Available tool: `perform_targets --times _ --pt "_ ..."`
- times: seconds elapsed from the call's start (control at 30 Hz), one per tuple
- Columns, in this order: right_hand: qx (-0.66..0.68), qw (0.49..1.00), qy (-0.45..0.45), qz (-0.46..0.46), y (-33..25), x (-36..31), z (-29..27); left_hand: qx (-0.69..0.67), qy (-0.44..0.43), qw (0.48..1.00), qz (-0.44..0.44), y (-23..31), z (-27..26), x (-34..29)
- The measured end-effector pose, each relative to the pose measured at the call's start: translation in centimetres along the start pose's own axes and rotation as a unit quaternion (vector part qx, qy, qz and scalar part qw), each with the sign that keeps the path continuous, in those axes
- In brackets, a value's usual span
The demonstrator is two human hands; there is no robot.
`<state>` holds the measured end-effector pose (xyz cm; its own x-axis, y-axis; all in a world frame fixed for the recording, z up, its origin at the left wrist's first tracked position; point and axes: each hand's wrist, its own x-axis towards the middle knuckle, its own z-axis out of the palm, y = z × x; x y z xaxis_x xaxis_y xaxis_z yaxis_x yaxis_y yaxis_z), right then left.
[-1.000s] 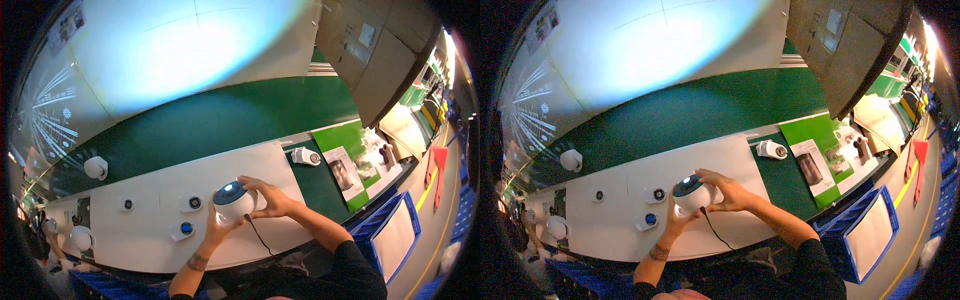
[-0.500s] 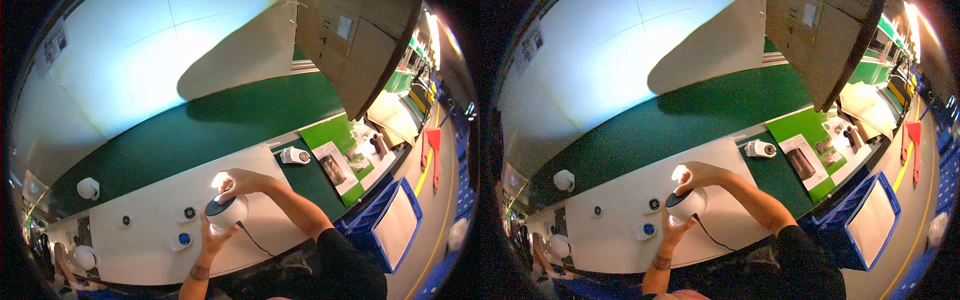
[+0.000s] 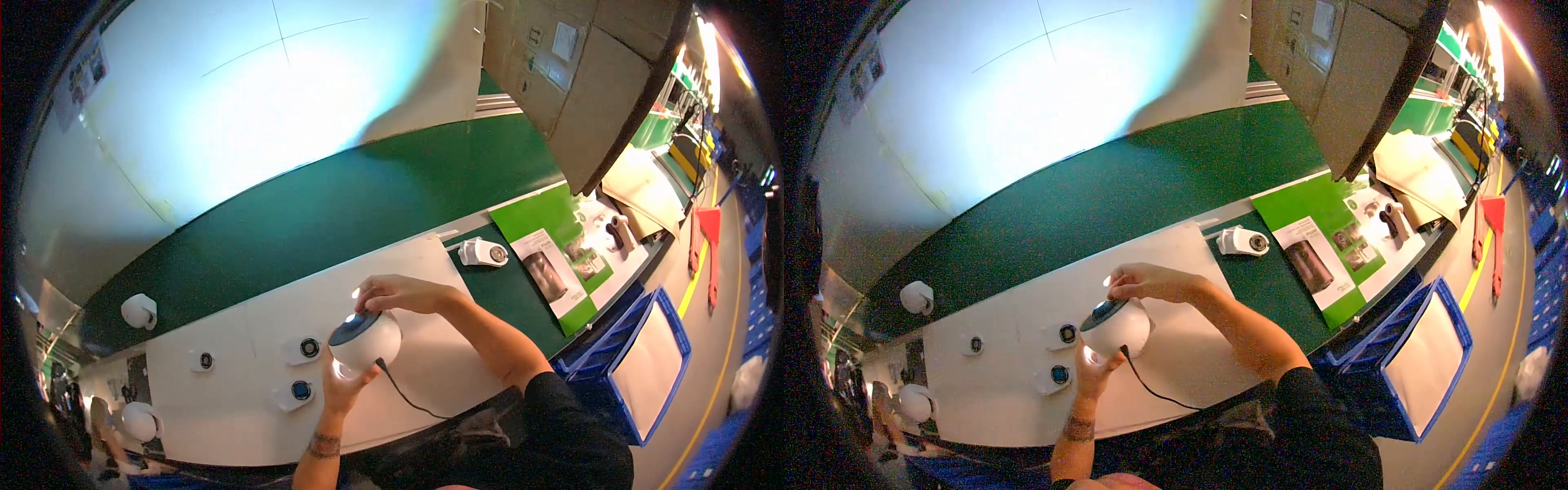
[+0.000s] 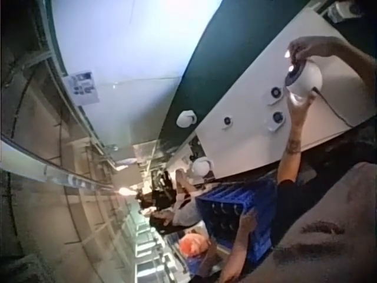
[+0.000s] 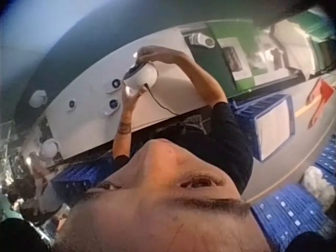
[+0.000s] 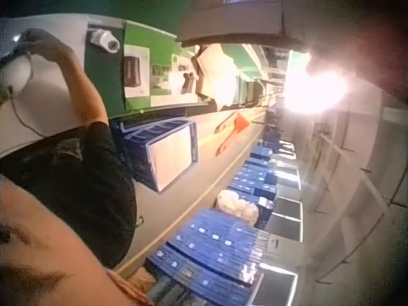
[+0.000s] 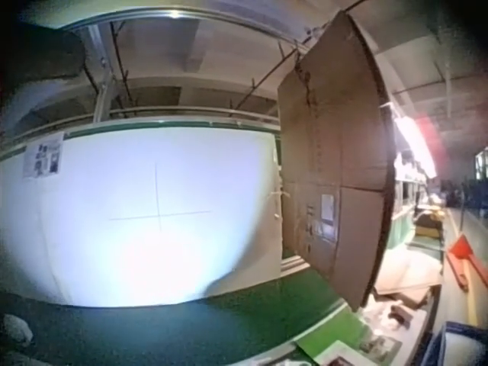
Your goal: Testing small spherical light projectors by plugging them in and checking their pattern output at a factory assembly station.
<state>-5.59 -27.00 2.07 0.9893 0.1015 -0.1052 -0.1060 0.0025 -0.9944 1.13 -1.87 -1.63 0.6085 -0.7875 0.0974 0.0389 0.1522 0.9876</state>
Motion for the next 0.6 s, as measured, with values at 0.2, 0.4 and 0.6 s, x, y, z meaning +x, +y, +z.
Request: perform_targets --times 0.2,0.4,0.6 --pt "0.002 0.996 0.016 -0.088 1.4 -2.0 1.0 -0.005 0.017 1.0 0.001 -0.2 -1.0 1.8" --pt "0.091 0.982 0.136 -0.092 1.9 -0.6 1.7 0.081 0.091 0.992 0.033 3.7 -1.1 6.8" --pt "0.107 0.97 0.179 -0.125 1.8 -0.4 1.7 0.048 0.097 0.994 -0.03 7.1 -2.3 11.7"
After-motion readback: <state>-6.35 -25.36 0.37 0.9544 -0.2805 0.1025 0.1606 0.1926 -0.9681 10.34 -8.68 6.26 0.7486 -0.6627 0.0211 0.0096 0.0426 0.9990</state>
